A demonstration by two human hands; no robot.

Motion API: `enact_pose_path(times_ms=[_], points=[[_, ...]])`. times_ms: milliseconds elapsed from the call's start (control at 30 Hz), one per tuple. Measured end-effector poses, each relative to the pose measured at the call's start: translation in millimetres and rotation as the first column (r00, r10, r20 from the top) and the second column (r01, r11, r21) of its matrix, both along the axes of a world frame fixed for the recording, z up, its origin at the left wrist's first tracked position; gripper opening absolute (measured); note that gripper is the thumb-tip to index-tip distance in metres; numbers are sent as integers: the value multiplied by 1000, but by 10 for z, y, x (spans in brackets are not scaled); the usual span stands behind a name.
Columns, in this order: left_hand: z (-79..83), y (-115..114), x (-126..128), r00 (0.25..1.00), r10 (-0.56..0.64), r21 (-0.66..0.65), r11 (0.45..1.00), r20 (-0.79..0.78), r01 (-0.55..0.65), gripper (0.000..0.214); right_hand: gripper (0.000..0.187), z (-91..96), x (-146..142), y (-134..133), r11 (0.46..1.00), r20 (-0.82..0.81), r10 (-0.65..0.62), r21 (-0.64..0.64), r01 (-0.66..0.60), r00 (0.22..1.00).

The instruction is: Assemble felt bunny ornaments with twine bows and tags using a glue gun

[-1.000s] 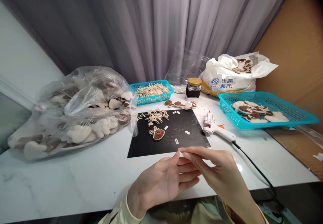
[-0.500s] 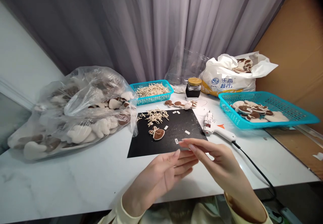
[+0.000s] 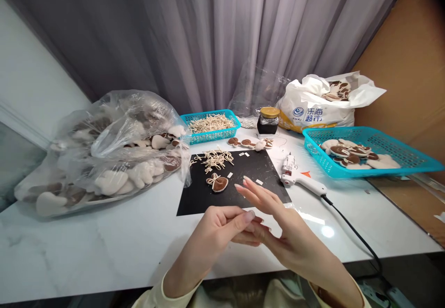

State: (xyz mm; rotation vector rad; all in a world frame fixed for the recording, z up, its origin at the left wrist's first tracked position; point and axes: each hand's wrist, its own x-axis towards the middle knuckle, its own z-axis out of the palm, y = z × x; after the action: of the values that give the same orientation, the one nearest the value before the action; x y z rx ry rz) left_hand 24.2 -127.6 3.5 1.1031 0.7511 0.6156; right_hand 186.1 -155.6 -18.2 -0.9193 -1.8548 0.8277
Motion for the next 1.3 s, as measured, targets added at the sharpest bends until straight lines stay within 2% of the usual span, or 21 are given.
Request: enact_pose_path(times_ms=[167,300,367,533,633,767,900,1000,1133,1233,1300], points=[[24,5,-44,996,71,74,995,-53,-67,18,63,48,51,-15,983,-175,23,-176,-54,984],[59,31,-103,980,195,122,975,-49,-188,17,53,56,92,19,952,-372,6,-282,-119,928],[72,23,-115,973,225,168,963,-56,-213,21,50,62,93,28,941,-422,-19,-315,-127,906],[49,-48,-50,977,178,207,967,-117,-151,30,47,66,37,19,922,-489,11,-333,-198,872],[24,-67,-21,964,194,275,951,-181,-139,33,46,59,13,15,905,-530,30,-345,-248,847],[21,-55,-83,925,289,330,922,-245,-201,39,51,81,34,2,886,-512,24,-387,-255,859],[37,-39,-164,929,313,260,930,-196,-258,44,48,120,62,-15,881,-484,-36,-429,-201,875],[31,-28,-149,963,258,151,958,-79,-244,44,42,118,41,-20,923,-401,-98,-378,-68,911],[-4,-37,-48,973,227,53,973,-26,-226,32,41,73,-78,-27,990,-167,-96,-116,77,981],[-37,-60,11,989,142,-38,989,50,-140,34,34,20,-194,-21,986,-116,-165,10,167,979],[-52,-58,15,985,81,-177,983,150,-54,37,23,-8,-241,-13,972,-119,-217,68,226,969]])
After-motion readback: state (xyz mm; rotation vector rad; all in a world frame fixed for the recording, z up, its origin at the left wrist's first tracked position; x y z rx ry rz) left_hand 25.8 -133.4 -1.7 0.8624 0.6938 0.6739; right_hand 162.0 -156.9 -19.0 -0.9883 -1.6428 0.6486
